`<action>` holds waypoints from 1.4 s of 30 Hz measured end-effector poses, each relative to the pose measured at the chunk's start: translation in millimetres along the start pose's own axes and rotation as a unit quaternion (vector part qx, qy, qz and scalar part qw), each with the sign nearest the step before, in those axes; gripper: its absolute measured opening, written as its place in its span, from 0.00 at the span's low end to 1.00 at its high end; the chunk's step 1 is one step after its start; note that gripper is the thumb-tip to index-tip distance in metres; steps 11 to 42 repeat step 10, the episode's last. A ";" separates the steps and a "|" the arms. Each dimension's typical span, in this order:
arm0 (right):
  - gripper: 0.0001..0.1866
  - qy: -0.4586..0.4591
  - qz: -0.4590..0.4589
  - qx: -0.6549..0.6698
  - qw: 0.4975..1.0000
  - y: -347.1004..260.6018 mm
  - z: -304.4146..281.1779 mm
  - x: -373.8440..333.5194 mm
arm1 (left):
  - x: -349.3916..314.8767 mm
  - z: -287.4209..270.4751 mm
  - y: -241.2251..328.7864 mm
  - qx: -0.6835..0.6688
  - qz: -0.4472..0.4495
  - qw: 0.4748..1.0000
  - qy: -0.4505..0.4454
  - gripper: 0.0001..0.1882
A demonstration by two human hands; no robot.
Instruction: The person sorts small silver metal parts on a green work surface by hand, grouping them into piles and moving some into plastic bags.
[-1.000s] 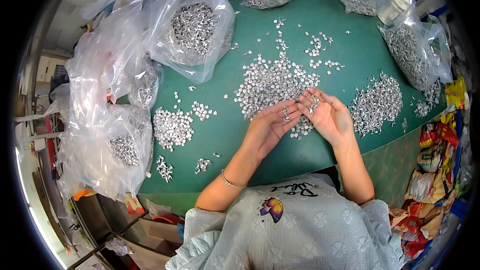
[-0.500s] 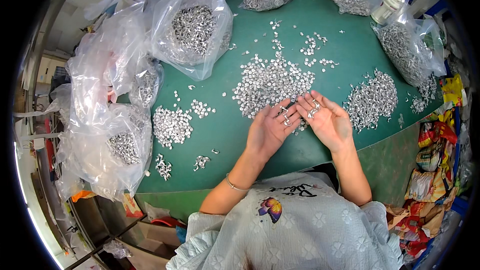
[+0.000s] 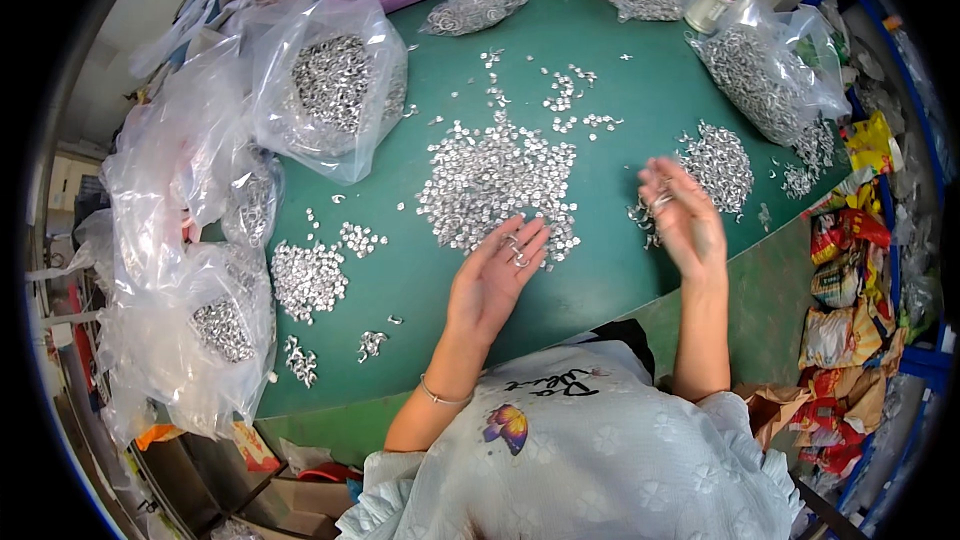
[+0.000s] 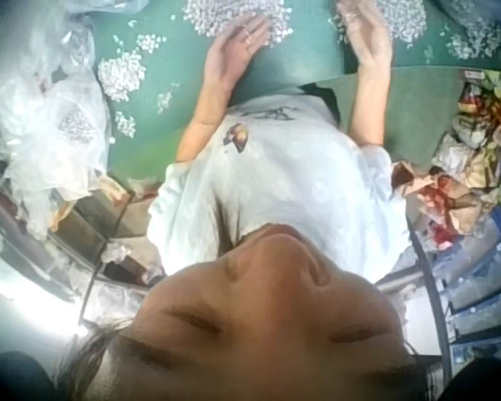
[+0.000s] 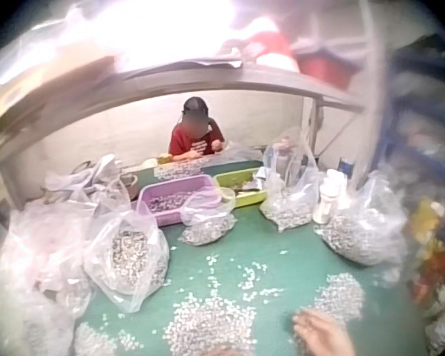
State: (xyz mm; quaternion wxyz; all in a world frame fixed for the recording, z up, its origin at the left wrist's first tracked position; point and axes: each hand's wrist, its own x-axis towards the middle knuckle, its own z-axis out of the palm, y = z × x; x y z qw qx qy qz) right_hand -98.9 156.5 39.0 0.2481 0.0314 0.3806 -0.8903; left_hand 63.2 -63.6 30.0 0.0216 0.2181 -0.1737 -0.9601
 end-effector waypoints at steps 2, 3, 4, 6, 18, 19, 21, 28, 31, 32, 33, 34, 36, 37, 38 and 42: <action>0.18 0.013 -0.038 -0.014 0.999 -26.2 -17.1 4.3 | 0.7 -1.2 -1.8 0.008 -0.005 1.000 -0.002 0.23; 0.19 0.015 -0.044 0.011 0.999 -37.5 -17.4 4.2 | 0.6 -1.6 -2.1 0.013 -0.007 1.000 -0.002 0.23; 0.19 0.027 -0.055 0.035 0.998 -45.0 -19.1 4.7 | 0.4 -2.3 -2.8 0.011 -0.007 1.000 0.000 0.23; 0.21 0.069 -0.075 0.079 0.992 -52.4 -23.0 5.6 | -0.2 -3.6 -3.6 0.008 -0.006 1.000 0.005 0.23; 0.24 0.050 -0.020 0.206 0.977 -41.9 -45.2 8.6 | -4.0 -5.6 0.7 0.000 -0.003 1.000 0.000 0.23; 0.24 0.050 -0.020 0.206 0.977 -41.9 -45.2 8.6 | -4.0 -5.6 0.7 0.000 -0.003 1.000 0.000 0.23; 0.24 0.050 -0.020 0.206 0.977 -41.9 -45.2 8.6 | -4.0 -5.6 0.7 0.000 -0.003 1.000 0.000 0.23; 0.24 0.050 -0.020 0.206 0.977 -41.9 -45.2 8.6 | -4.0 -5.6 0.7 0.000 -0.003 1.000 0.000 0.23; 0.24 0.050 -0.020 0.206 0.977 -41.9 -45.2 8.6 | -4.0 -5.6 0.7 0.000 -0.003 1.000 0.000 0.23; 0.24 0.050 -0.020 0.206 0.977 -41.9 -45.2 8.6 | -4.0 -5.6 0.7 0.000 -0.003 1.000 0.000 0.23; 0.24 0.050 -0.020 0.206 0.977 -41.9 -45.2 8.6 | -4.0 -5.6 0.7 0.000 -0.003 1.000 0.000 0.23; 0.24 0.050 -0.020 0.206 0.977 -41.9 -45.2 8.6 | -4.0 -5.6 0.7 0.000 -0.003 1.000 0.000 0.23; 0.24 0.050 -0.020 0.206 0.977 -41.9 -45.2 8.6 | -4.0 -5.6 0.7 0.000 -0.003 1.000 0.000 0.23; 0.24 0.050 -0.020 0.206 0.977 -41.9 -45.2 8.6 | -4.0 -5.6 0.7 0.000 -0.003 1.000 0.000 0.23; 0.24 0.050 -0.020 0.206 0.977 -41.9 -45.2 8.6 | -4.0 -5.6 0.7 0.000 -0.003 1.000 0.000 0.23; 0.24 0.050 -0.020 0.206 0.977 -41.9 -45.2 8.6 | -4.0 -5.6 0.7 0.000 -0.003 1.000 0.000 0.23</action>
